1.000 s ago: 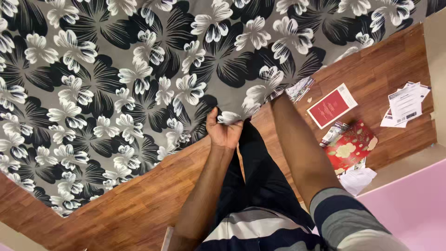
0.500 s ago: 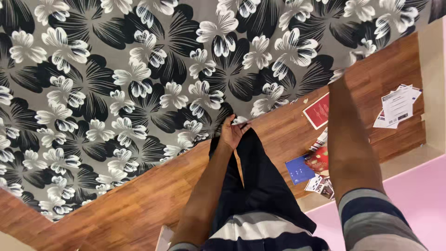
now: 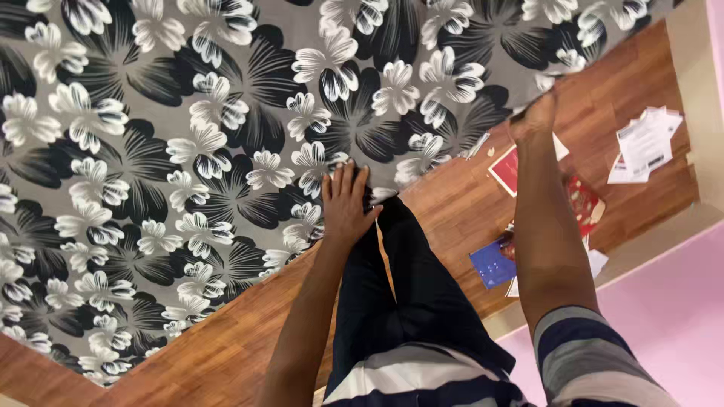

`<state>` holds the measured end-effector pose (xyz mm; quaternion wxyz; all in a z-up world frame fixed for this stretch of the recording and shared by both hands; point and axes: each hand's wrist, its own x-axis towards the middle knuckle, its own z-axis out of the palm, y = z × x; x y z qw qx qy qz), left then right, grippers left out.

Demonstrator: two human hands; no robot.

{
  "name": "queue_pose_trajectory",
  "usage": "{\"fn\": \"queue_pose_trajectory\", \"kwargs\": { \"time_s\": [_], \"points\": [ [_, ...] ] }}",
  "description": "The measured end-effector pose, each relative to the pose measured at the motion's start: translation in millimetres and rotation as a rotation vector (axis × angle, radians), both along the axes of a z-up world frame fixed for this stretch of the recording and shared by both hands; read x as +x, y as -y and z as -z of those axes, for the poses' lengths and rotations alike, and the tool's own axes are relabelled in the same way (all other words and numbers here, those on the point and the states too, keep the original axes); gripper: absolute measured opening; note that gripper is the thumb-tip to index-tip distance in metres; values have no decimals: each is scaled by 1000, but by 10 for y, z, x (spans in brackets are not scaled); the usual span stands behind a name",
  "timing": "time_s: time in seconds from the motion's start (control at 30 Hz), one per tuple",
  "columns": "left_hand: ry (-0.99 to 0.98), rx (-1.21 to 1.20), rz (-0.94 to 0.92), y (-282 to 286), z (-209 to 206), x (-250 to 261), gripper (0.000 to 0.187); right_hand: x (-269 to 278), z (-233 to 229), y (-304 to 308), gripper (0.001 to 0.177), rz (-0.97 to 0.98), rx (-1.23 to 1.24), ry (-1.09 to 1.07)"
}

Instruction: The person unfolds and then folds a large floral patterned fabric sheet by hand on a wooden floor, aligning the edges and smoothing it out.

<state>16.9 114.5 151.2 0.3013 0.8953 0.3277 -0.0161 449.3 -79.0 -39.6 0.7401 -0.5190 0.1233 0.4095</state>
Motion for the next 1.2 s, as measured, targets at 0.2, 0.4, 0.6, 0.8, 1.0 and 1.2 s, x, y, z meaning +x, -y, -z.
{"fn": "queue_pose_trajectory", "kwargs": {
  "time_s": [0.2, 0.4, 0.6, 0.8, 1.0, 1.2],
  "points": [
    [-131, 40, 54, 138, 216, 30, 89, -464, -4, 656, 31, 42, -191, 58],
    [-65, 57, 110, 5, 310, 439, 91, -945, -238, -38, 47, 163, -369, 66],
    [-248, 148, 229, 69, 644, 686, 93, -505, -282, -571, 69, 291, -319, 375],
    [-341, 213, 215, 56, 543, 762, 99, -326, -527, -125, 59, -89, -281, -69],
    [-289, 65, 77, 84, 199, 1117, 93, 372, -65, 624, 49, 391, -144, -181],
    [-81, 230, 129, 540, 299, 2243, 93, 700, -179, 53, 75, 188, -87, -227]
  ]
}}
